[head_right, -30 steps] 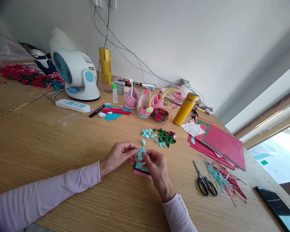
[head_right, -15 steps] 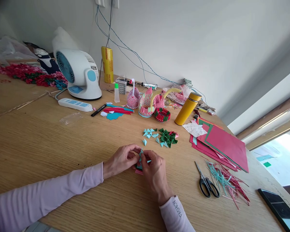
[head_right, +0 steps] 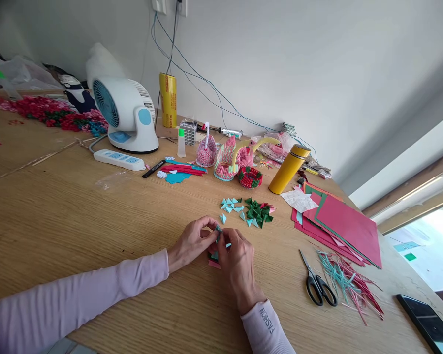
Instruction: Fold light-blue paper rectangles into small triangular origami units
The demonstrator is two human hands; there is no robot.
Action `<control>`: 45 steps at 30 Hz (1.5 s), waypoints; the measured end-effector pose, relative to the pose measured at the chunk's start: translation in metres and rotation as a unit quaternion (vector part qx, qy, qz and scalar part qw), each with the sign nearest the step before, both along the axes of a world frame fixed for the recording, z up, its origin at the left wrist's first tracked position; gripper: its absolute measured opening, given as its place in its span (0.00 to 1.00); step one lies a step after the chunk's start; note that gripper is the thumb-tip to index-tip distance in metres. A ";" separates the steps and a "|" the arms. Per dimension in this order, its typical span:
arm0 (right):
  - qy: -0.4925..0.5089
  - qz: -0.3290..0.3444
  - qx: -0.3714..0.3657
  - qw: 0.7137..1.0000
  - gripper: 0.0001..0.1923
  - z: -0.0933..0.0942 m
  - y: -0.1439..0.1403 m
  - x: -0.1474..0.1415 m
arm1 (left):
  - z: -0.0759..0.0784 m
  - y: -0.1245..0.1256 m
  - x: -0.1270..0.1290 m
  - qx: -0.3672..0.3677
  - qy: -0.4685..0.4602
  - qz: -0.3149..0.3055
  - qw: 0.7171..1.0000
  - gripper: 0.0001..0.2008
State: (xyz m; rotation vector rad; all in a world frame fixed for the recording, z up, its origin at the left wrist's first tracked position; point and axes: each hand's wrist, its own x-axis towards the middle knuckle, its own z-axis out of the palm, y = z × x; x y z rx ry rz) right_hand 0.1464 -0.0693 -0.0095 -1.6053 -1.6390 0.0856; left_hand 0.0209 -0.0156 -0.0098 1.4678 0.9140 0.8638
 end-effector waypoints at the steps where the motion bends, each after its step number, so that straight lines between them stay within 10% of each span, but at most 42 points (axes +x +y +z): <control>1: 0.007 0.004 0.000 1.000 0.07 0.002 0.000 0.000 | 0.000 0.001 0.000 0.004 -0.004 -0.002 1.000 0.06; 16: -0.034 0.022 0.029 0.999 0.07 0.001 -0.001 -0.001 | -0.003 0.000 0.002 0.011 -0.070 -0.026 0.997 0.13; 28: 0.120 0.041 -0.008 0.992 0.04 0.004 0.003 0.003 | -0.008 0.001 -0.004 0.038 -0.035 -0.064 0.997 0.18; 37: 0.014 0.020 0.044 0.999 0.05 0.005 0.002 0.005 | 0.007 -0.003 -0.008 0.007 -0.050 -0.104 0.993 0.17; 45: 0.162 0.105 -0.029 0.981 0.06 0.015 0.002 0.019 | 0.004 0.013 -0.020 -0.010 -0.086 -0.161 0.983 0.21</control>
